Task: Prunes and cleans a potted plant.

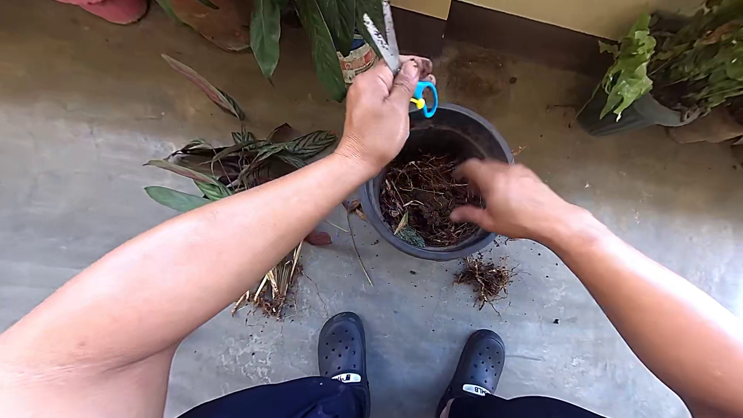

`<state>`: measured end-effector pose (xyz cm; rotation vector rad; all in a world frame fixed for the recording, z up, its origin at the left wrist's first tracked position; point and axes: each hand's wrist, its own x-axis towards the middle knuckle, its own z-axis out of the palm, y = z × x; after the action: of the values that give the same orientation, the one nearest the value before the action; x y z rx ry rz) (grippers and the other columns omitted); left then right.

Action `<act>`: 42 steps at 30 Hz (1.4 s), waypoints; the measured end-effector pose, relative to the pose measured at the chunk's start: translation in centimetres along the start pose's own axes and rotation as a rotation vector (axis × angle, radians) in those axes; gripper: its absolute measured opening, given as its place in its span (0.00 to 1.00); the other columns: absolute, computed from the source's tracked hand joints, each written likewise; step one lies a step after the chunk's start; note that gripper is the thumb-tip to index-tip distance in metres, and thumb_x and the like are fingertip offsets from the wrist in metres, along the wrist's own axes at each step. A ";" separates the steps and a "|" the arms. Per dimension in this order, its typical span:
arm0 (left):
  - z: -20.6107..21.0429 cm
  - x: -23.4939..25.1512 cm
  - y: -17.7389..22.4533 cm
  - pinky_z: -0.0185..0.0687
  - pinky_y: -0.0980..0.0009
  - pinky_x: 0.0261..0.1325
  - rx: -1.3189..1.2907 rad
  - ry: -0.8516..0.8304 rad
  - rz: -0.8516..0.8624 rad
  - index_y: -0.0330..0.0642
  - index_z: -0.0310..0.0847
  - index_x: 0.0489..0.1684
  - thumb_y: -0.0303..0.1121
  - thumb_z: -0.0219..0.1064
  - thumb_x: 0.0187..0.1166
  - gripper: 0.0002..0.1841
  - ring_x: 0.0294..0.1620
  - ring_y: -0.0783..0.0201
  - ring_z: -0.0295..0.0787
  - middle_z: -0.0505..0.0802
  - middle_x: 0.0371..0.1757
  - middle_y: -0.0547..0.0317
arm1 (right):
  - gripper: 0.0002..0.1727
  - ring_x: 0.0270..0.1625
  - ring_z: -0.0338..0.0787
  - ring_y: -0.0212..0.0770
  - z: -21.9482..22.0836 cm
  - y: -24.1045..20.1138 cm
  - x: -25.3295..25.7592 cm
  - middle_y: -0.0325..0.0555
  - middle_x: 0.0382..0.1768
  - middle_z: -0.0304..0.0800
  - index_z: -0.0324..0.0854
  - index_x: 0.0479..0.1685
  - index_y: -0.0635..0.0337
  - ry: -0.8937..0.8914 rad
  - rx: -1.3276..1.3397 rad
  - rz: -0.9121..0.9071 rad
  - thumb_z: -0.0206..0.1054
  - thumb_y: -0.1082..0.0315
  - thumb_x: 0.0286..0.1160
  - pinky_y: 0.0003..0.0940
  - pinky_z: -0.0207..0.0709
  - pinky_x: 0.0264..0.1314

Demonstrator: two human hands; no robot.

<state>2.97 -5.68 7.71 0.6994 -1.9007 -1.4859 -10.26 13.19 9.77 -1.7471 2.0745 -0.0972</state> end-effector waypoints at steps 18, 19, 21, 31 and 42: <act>-1.0 -2.2 -2.1 0.90 0.71 0.56 -0.034 -0.082 -0.272 0.45 0.84 0.61 0.37 0.49 0.96 0.16 0.53 0.71 0.94 0.97 0.53 0.63 | 0.30 0.65 0.87 0.60 6.1 -1.0 5.4 0.58 0.57 0.90 0.87 0.63 0.50 -0.859 -0.277 0.124 0.53 0.37 0.88 0.69 0.76 0.61; -1.2 -2.1 -1.9 0.90 0.71 0.56 -0.060 -0.074 -0.289 0.44 0.83 0.61 0.37 0.49 0.96 0.16 0.52 0.69 0.95 0.97 0.53 0.62 | 0.28 0.63 0.88 0.59 5.9 -1.1 5.5 0.57 0.54 0.91 0.88 0.60 0.51 -0.856 -0.281 0.123 0.55 0.39 0.88 0.68 0.77 0.59; -1.8 -1.9 -0.8 0.91 0.69 0.55 -0.154 -0.047 -0.341 0.41 0.82 0.61 0.37 0.48 0.96 0.16 0.51 0.66 0.95 0.97 0.52 0.60 | 0.23 0.58 0.89 0.58 5.5 -1.2 5.6 0.56 0.49 0.91 0.89 0.51 0.54 -0.844 -0.268 0.128 0.60 0.44 0.86 0.64 0.78 0.56; -5.7 0.4 0.0 0.94 0.65 0.53 -0.408 0.152 -0.386 0.38 0.79 0.58 0.40 0.44 0.98 0.19 0.45 0.57 0.98 0.98 0.44 0.50 | 0.15 0.27 0.86 0.36 -3.1 0.4 2.4 0.38 0.24 0.87 0.86 0.30 0.53 -0.400 0.166 0.094 0.65 0.57 0.86 0.42 0.80 0.36; -5.7 0.9 -0.5 0.94 0.58 0.55 -0.368 -0.053 -0.353 0.41 0.80 0.56 0.39 0.41 0.98 0.19 0.53 0.56 0.96 0.96 0.51 0.54 | 0.11 0.30 0.87 0.19 -6.3 3.1 -6.0 0.23 0.28 0.90 0.89 0.41 0.44 0.033 0.315 0.014 0.61 0.55 0.85 0.20 0.81 0.32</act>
<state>6.61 -10.11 8.33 0.8544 -1.5274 -2.0241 -14.71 18.24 16.13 -1.5487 1.9681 -0.4275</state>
